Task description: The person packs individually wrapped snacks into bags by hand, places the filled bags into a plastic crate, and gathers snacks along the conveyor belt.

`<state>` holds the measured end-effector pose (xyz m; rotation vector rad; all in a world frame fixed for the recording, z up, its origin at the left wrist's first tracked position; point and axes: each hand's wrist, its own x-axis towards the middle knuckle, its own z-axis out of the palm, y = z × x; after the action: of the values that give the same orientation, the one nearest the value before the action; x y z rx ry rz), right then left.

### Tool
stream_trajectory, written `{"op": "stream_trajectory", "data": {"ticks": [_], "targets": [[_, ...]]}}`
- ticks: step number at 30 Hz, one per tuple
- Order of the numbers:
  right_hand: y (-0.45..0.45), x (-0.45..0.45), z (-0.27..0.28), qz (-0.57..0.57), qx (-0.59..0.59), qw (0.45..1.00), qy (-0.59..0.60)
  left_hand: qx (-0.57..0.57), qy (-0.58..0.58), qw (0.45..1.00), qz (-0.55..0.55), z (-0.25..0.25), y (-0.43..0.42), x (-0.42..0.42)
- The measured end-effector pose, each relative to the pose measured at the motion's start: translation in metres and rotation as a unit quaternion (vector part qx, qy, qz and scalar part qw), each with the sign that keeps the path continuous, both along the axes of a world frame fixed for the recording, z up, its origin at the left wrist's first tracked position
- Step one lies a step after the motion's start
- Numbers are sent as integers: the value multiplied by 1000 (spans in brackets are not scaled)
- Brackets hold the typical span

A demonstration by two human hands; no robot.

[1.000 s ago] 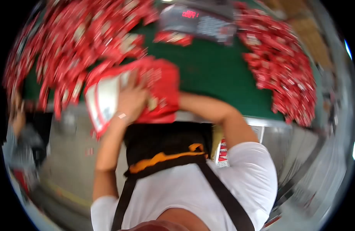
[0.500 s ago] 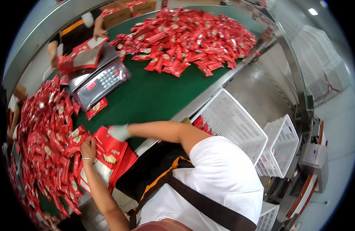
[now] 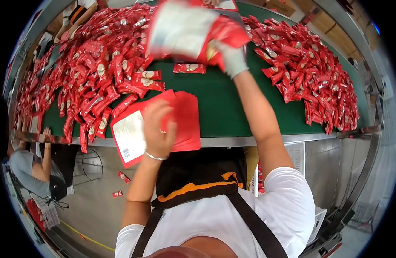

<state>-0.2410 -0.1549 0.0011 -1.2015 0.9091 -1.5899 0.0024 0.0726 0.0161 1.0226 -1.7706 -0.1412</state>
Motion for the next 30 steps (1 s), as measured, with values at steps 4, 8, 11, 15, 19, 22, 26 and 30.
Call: {"op": "stream_trajectory", "data": {"ticks": [4,8,11,15,19,22,26,30], "targets": [[-89,-24,-26,-147,178,964,-133,230,288,913,-176,-9,26,-13],[-79,-36,-41,-9,183,965,-188,278,344,797,-412,79,55,1],[-6,-32,-30,11,186,955,-231,261,380,641,-614,116,71,0],[57,-60,-99,-136,227,957,-116,242,329,547,-731,134,91,-32],[93,-59,-123,-162,139,977,8,-6,703,592,-394,159,121,-69],[92,-49,-112,-141,151,971,120,-9,649,605,-460,157,111,-70],[91,-43,-114,-163,149,969,113,-22,625,602,-497,155,112,-71],[85,-46,-108,-149,164,968,115,11,677,582,-451,167,127,-78]]}}
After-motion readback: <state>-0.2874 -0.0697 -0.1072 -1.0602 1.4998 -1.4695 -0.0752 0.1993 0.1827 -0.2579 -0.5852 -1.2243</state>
